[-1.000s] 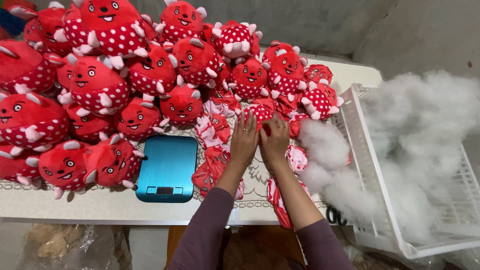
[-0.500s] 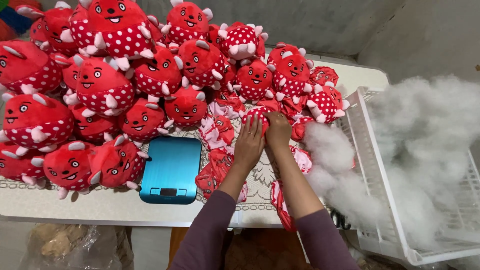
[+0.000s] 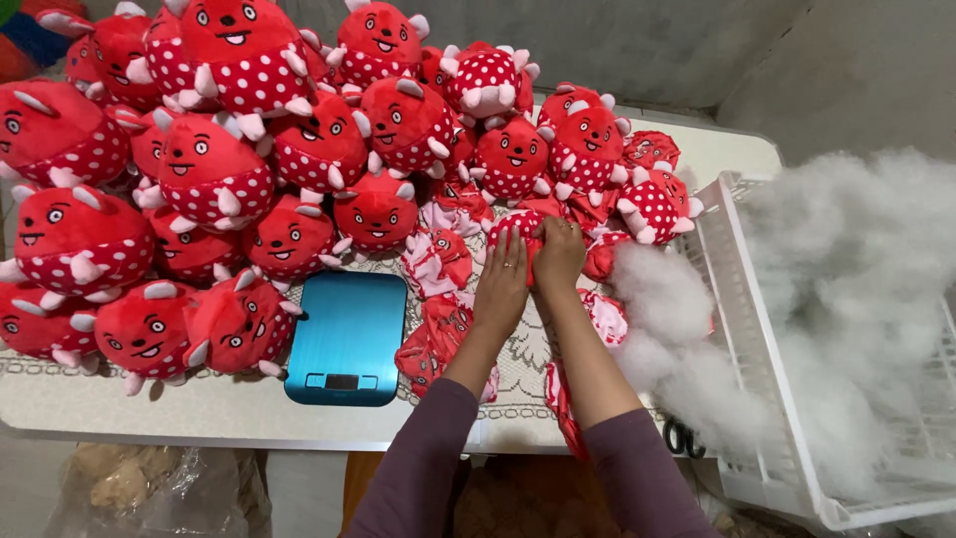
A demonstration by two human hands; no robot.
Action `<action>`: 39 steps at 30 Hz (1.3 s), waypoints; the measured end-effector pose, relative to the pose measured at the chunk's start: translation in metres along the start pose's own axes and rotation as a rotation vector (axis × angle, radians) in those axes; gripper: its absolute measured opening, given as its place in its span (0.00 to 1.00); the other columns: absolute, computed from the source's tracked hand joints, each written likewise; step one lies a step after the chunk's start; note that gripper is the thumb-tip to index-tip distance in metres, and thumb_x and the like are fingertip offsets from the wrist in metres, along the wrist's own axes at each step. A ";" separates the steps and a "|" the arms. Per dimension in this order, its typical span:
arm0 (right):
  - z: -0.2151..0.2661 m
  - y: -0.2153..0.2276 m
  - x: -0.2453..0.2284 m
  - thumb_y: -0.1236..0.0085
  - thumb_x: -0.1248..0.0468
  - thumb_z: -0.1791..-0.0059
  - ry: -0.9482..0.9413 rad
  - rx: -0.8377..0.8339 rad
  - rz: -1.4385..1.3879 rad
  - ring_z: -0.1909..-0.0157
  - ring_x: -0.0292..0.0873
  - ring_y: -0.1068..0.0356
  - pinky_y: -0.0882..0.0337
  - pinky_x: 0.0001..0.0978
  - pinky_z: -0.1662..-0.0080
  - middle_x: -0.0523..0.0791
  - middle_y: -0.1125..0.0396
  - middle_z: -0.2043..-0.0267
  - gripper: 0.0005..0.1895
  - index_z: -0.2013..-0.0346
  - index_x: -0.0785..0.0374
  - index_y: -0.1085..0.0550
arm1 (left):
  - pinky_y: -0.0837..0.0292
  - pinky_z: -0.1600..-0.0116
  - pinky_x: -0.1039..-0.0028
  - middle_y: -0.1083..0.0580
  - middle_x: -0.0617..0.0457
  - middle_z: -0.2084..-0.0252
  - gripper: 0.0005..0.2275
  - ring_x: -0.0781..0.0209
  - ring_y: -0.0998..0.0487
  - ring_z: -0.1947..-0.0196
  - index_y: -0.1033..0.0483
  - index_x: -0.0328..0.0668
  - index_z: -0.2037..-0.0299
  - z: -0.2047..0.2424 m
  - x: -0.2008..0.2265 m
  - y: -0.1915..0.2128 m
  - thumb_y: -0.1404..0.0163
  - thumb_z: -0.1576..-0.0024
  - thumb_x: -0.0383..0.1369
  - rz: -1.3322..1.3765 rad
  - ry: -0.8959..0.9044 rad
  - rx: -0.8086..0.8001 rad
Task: Stuffing a red plush toy with white fiberfill on a factory workbench
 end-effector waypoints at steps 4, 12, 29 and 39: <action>0.008 0.000 -0.003 0.45 0.76 0.64 -0.015 -0.008 -0.062 0.55 0.44 0.32 0.29 0.36 0.52 0.36 0.33 0.67 0.18 0.69 0.48 0.30 | 0.48 0.27 0.51 0.51 0.34 0.23 0.31 0.36 0.51 0.24 0.45 0.29 0.30 -0.003 0.004 0.019 0.53 0.46 0.29 0.006 0.024 0.030; 0.020 -0.018 0.013 0.39 0.66 0.52 0.108 0.099 -0.309 0.52 0.50 0.36 0.35 0.39 0.46 0.43 0.36 0.59 0.14 0.54 0.46 0.17 | 0.45 0.28 0.56 0.48 0.30 0.26 0.36 0.38 0.47 0.25 0.51 0.25 0.28 -0.004 0.003 0.027 0.52 0.48 0.28 0.100 0.088 0.037; 0.022 0.027 -0.023 0.54 0.74 0.55 0.085 -0.281 -0.382 0.26 0.68 0.52 0.52 0.57 0.28 0.63 0.49 0.27 0.41 0.26 0.64 0.45 | 0.40 0.31 0.53 0.49 0.29 0.26 0.37 0.31 0.48 0.26 0.45 0.42 0.27 0.001 -0.009 0.020 0.48 0.51 0.25 0.093 0.136 0.083; 0.050 0.001 -0.001 0.54 0.72 0.49 0.245 -0.103 -0.263 0.24 0.62 0.52 0.48 0.54 0.30 0.59 0.52 0.23 0.37 0.24 0.66 0.47 | 0.43 0.29 0.53 0.50 0.35 0.24 0.29 0.30 0.51 0.25 0.42 0.59 0.27 -0.003 -0.012 0.038 0.52 0.41 0.30 0.221 0.226 0.097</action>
Point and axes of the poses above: each hand's wrist, its own z-axis away from the middle knuckle, its own y-axis out of the back of the hand, x = y × z, the point moved 4 cm from there along -z, towards the middle knuckle
